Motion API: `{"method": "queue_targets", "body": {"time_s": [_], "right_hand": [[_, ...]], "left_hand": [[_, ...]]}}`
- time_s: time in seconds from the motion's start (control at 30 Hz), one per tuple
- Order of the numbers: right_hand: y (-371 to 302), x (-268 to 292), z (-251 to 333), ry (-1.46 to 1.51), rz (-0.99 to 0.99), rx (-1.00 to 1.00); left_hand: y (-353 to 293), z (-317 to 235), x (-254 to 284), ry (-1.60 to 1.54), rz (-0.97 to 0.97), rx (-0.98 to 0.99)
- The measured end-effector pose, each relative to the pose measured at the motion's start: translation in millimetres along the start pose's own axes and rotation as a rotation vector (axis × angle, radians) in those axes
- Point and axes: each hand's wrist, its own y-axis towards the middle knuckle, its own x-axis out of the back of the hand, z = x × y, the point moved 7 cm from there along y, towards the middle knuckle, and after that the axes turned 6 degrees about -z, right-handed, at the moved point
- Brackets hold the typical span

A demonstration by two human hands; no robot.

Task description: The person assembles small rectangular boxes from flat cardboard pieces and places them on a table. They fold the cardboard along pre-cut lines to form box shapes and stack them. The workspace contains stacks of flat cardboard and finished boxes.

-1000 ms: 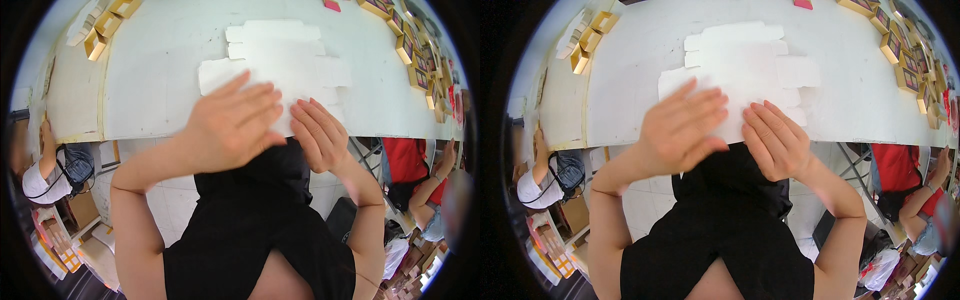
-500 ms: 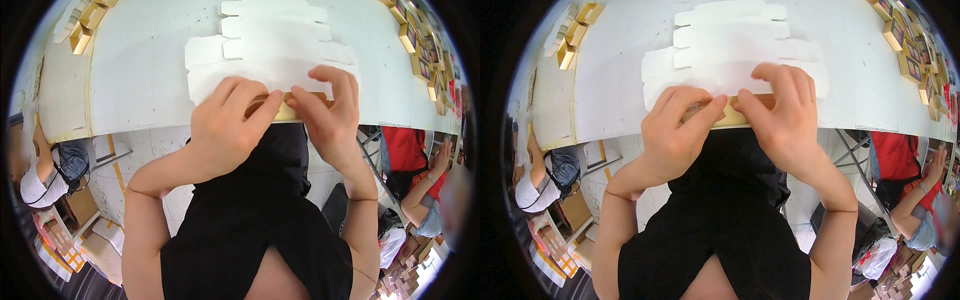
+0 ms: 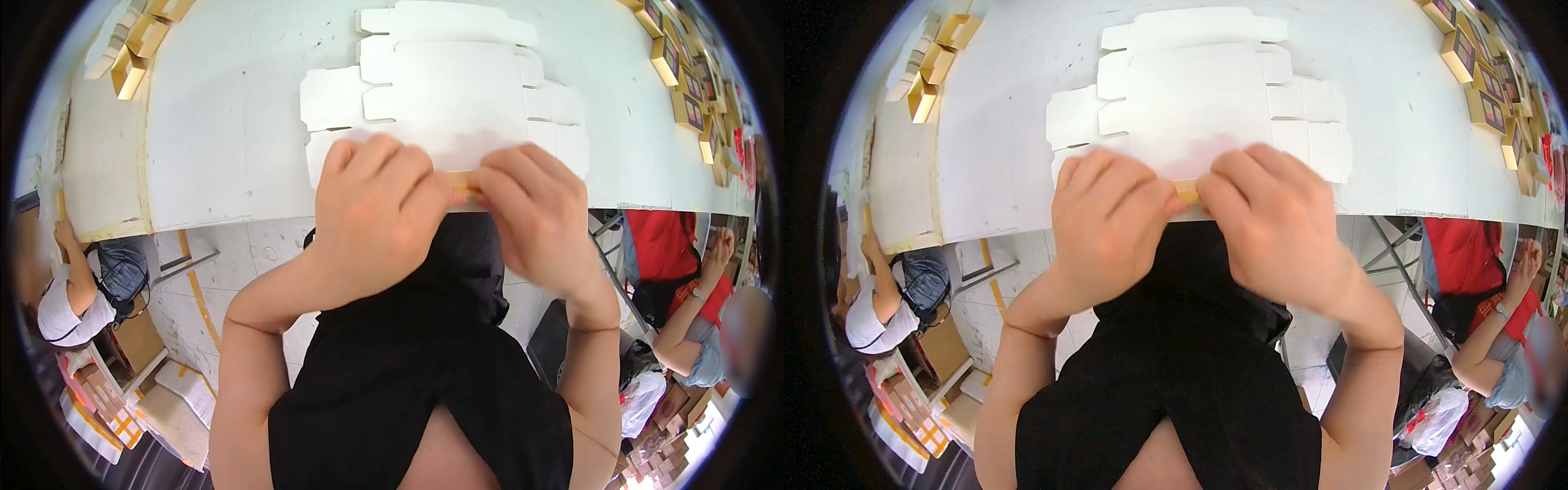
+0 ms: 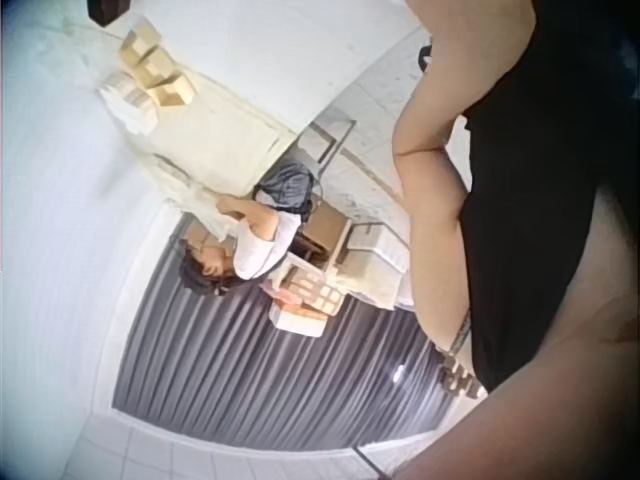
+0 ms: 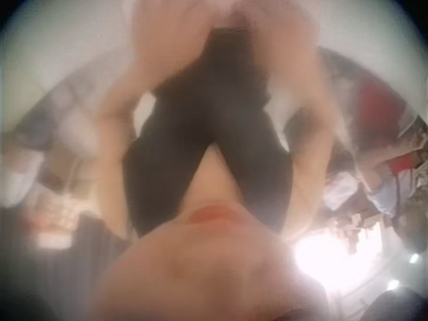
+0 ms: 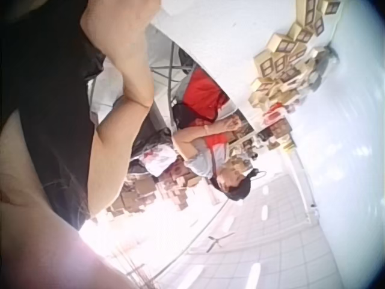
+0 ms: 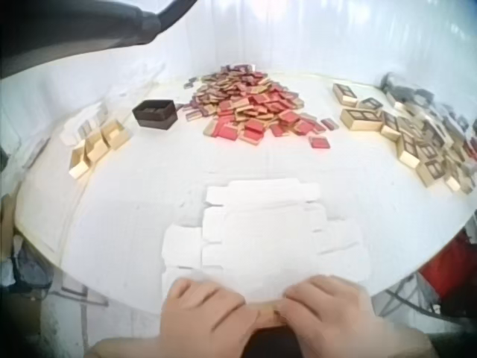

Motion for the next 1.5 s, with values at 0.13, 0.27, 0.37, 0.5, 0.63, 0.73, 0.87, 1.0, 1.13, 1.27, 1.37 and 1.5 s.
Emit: {"method": "queue_targets", "body": {"time_s": [0.13,0.27,0.37,0.5,0.63,0.73,0.87,1.0,1.13,1.27,1.37,1.5], "right_hand": [[27,3,-33,0.271,0.149,-0.125],[27,70,5,-0.098,-0.507,-0.112],[17,52,56,0.064,-0.473,0.157],[-5,51,69,0.096,-0.423,0.267],[-16,47,66,-0.164,-0.167,0.329],[-39,19,40,-0.164,-0.161,0.344],[-37,9,18,0.017,-0.136,0.087],[-3,8,6,-0.129,-0.248,0.066],[-20,-10,15,-0.299,-0.299,0.232],[-44,-15,23,-0.334,-0.209,0.251],[-37,-7,19,-0.230,-0.172,0.148],[-9,9,-12,0.101,0.060,-0.087]], "left_hand": [[16,4,32,0.060,-0.182,0.014],[5,6,57,-0.492,-0.375,0.288],[22,-1,42,-0.667,-0.237,0.297],[58,44,56,-0.384,-0.079,0.577],[94,51,2,-0.188,0.510,0.002],[93,35,-37,-0.033,0.715,-0.074],[83,23,-57,0.049,0.307,-0.443],[82,35,-68,0.127,0.315,-0.459],[83,32,-68,0.044,0.236,-0.489],[76,23,-65,0.042,0.232,-0.506],[75,20,-67,0.047,0.261,-0.494],[77,25,-67,0.019,0.260,-0.450]]}}
